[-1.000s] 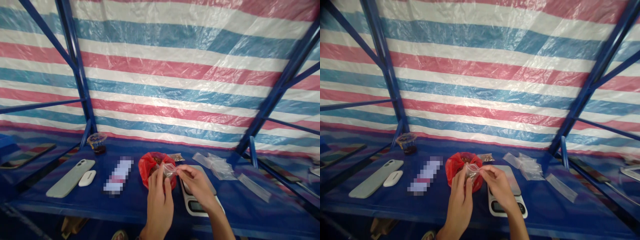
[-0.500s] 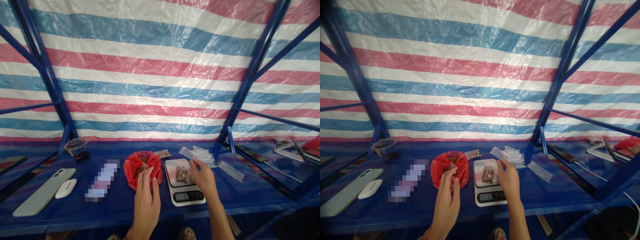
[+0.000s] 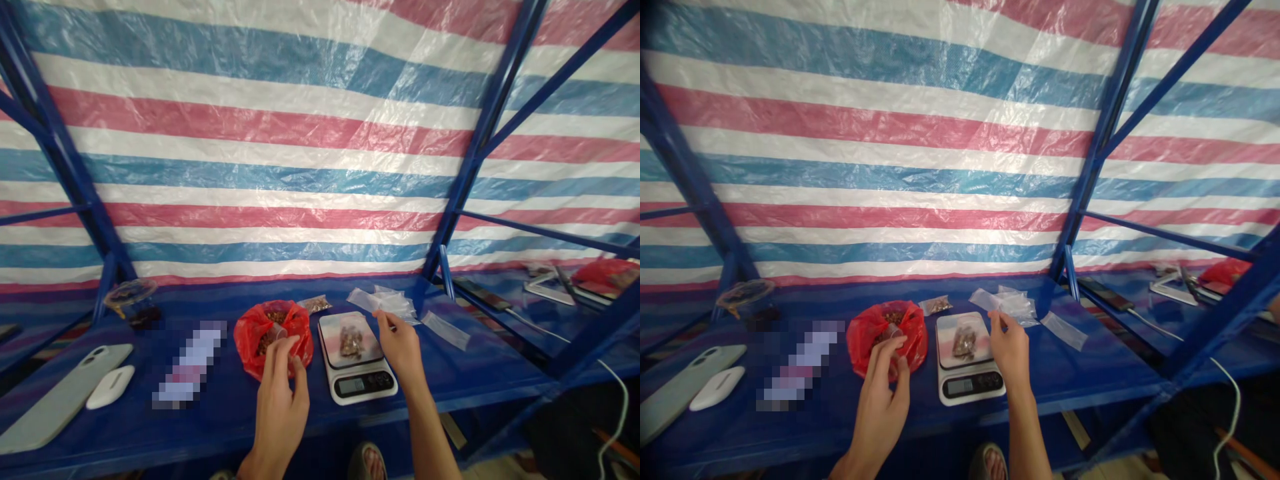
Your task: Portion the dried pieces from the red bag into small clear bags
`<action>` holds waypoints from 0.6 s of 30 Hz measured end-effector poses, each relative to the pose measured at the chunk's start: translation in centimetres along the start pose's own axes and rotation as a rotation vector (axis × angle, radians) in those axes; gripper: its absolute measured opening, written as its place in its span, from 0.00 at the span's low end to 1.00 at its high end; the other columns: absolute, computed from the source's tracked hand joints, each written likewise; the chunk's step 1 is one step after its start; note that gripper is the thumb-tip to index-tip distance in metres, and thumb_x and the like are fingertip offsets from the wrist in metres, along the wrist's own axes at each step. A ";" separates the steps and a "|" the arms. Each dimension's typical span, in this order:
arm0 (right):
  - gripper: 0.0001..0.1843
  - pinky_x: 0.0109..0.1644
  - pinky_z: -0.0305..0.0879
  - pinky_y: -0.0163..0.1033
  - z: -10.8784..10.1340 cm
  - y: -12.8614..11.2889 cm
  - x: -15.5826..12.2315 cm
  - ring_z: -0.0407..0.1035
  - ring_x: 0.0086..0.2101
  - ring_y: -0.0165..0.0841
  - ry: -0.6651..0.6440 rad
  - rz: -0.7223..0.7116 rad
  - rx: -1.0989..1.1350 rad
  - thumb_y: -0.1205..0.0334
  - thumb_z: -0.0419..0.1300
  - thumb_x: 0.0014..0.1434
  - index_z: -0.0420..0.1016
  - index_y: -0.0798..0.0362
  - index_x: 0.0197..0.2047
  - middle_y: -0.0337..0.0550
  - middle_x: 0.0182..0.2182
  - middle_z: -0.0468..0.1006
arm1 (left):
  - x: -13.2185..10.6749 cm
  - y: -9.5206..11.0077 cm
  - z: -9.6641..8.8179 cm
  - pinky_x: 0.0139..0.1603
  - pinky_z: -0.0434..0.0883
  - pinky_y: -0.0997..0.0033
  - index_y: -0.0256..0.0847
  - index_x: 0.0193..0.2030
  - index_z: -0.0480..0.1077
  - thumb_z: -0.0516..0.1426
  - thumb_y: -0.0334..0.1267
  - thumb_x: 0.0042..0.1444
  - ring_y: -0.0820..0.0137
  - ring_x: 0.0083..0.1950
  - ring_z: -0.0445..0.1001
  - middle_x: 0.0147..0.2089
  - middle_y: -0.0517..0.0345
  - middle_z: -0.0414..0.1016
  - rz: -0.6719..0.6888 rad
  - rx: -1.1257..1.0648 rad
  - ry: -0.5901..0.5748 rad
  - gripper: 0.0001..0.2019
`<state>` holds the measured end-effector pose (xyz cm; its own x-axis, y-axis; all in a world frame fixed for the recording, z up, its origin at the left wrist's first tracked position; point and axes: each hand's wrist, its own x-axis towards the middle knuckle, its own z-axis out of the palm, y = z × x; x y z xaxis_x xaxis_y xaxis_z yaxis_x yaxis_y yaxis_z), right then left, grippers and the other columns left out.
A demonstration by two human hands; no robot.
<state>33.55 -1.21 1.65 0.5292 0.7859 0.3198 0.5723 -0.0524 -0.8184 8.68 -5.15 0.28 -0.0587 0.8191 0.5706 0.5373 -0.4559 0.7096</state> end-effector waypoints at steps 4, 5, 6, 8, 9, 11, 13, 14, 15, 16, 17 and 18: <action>0.30 0.43 0.66 0.44 0.3 -0.1 -0.1 0.77 0.37 0.45 0.024 0.000 0.002 0.41 0.51 0.63 0.85 0.55 0.44 0.53 0.40 0.86 | -0.1 0.0 0.0 0.61 0.73 0.55 0.45 0.60 0.68 0.49 0.36 0.70 0.59 0.63 0.73 0.59 0.47 0.71 0.021 0.010 0.022 0.15; 0.30 0.43 0.66 0.44 0.4 -0.1 -0.1 0.76 0.37 0.45 0.035 -0.002 0.002 0.41 0.51 0.63 0.85 0.55 0.44 0.53 0.40 0.86 | -0.1 0.0 0.1 0.61 0.73 0.55 0.45 0.60 0.68 0.49 0.36 0.70 0.59 0.63 0.73 0.59 0.47 0.70 0.025 0.015 0.029 0.15; 0.30 0.43 0.66 0.44 0.4 0.0 -0.1 0.76 0.37 0.45 0.043 -0.006 0.003 0.40 0.51 0.63 0.85 0.55 0.43 0.53 0.40 0.86 | -0.2 0.0 0.1 0.61 0.73 0.55 0.45 0.60 0.68 0.49 0.36 0.70 0.59 0.63 0.73 0.59 0.46 0.70 0.030 0.021 0.034 0.15; 0.30 0.43 0.66 0.44 0.5 0.0 -0.1 0.76 0.37 0.45 0.051 -0.010 0.001 0.40 0.51 0.63 0.85 0.55 0.43 0.53 0.39 0.85 | -0.2 0.0 0.1 0.61 0.73 0.55 0.45 0.59 0.68 0.50 0.36 0.69 0.59 0.64 0.72 0.60 0.47 0.69 0.043 0.032 0.047 0.15; 0.30 0.43 0.66 0.44 0.5 0.1 -0.1 0.76 0.37 0.45 0.048 -0.010 -0.005 0.40 0.51 0.63 0.85 0.55 0.42 0.53 0.39 0.85 | -0.2 0.0 0.0 0.61 0.73 0.55 0.46 0.59 0.68 0.50 0.35 0.69 0.59 0.64 0.72 0.60 0.47 0.69 0.051 0.037 0.055 0.15; 0.30 0.43 0.66 0.44 0.6 0.2 0.0 0.76 0.38 0.45 0.036 -0.006 -0.024 0.40 0.50 0.64 0.84 0.54 0.44 0.53 0.39 0.85 | -0.2 0.0 0.0 0.60 0.74 0.56 0.46 0.60 0.68 0.50 0.35 0.69 0.59 0.64 0.72 0.60 0.47 0.68 0.062 0.044 0.075 0.15; 0.30 0.43 0.66 0.45 0.6 0.3 0.0 0.76 0.38 0.46 0.027 -0.006 -0.050 0.41 0.50 0.64 0.84 0.55 0.45 0.53 0.39 0.85 | -0.2 0.1 -0.1 0.58 0.75 0.57 0.46 0.61 0.68 0.51 0.35 0.68 0.59 0.63 0.72 0.60 0.46 0.67 0.064 0.049 0.097 0.16; 0.30 0.43 0.66 0.45 0.6 0.3 0.0 0.76 0.39 0.46 0.027 -0.010 -0.064 0.41 0.50 0.65 0.84 0.55 0.45 0.54 0.39 0.85 | -0.2 0.2 -0.1 0.57 0.76 0.57 0.46 0.61 0.68 0.51 0.35 0.68 0.59 0.63 0.73 0.60 0.46 0.66 0.061 0.051 0.104 0.16; 0.29 0.43 0.67 0.44 0.6 0.4 0.0 0.76 0.39 0.46 0.031 -0.019 -0.078 0.42 0.50 0.65 0.84 0.55 0.45 0.54 0.39 0.84 | -0.2 0.2 -0.1 0.57 0.76 0.57 0.46 0.61 0.68 0.51 0.35 0.68 0.59 0.63 0.73 0.61 0.45 0.66 0.056 0.053 0.108 0.16; 0.29 0.43 0.67 0.44 0.6 0.4 -0.1 0.77 0.39 0.46 0.036 -0.030 -0.093 0.42 0.50 0.66 0.84 0.55 0.44 0.54 0.38 0.84 | -0.3 0.3 -0.1 0.56 0.76 0.58 0.46 0.61 0.68 0.51 0.35 0.68 0.58 0.62 0.73 0.61 0.45 0.66 0.054 0.054 0.112 0.16; 0.29 0.44 0.67 0.44 0.6 0.4 -0.1 0.77 0.39 0.45 0.042 -0.044 -0.112 0.42 0.50 0.66 0.84 0.55 0.44 0.54 0.38 0.84 | -0.3 0.3 -0.1 0.55 0.77 0.58 0.46 0.60 0.69 0.51 0.35 0.68 0.58 0.62 0.73 0.60 0.45 0.66 0.056 0.054 0.116 0.16; 0.29 0.44 0.67 0.43 0.7 0.4 -0.2 0.77 0.39 0.45 0.044 -0.057 -0.134 0.42 0.50 0.66 0.84 0.55 0.43 0.53 0.37 0.84 | -0.3 0.3 0.0 0.55 0.77 0.58 0.46 0.60 0.69 0.52 0.35 0.68 0.58 0.62 0.73 0.60 0.45 0.66 0.058 0.052 0.118 0.16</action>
<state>33.26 -0.98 0.96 0.5187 0.7624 0.3869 0.6793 -0.0927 -0.7280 8.84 -5.56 0.37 -0.1231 0.7440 0.6568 0.5856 -0.4798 0.6533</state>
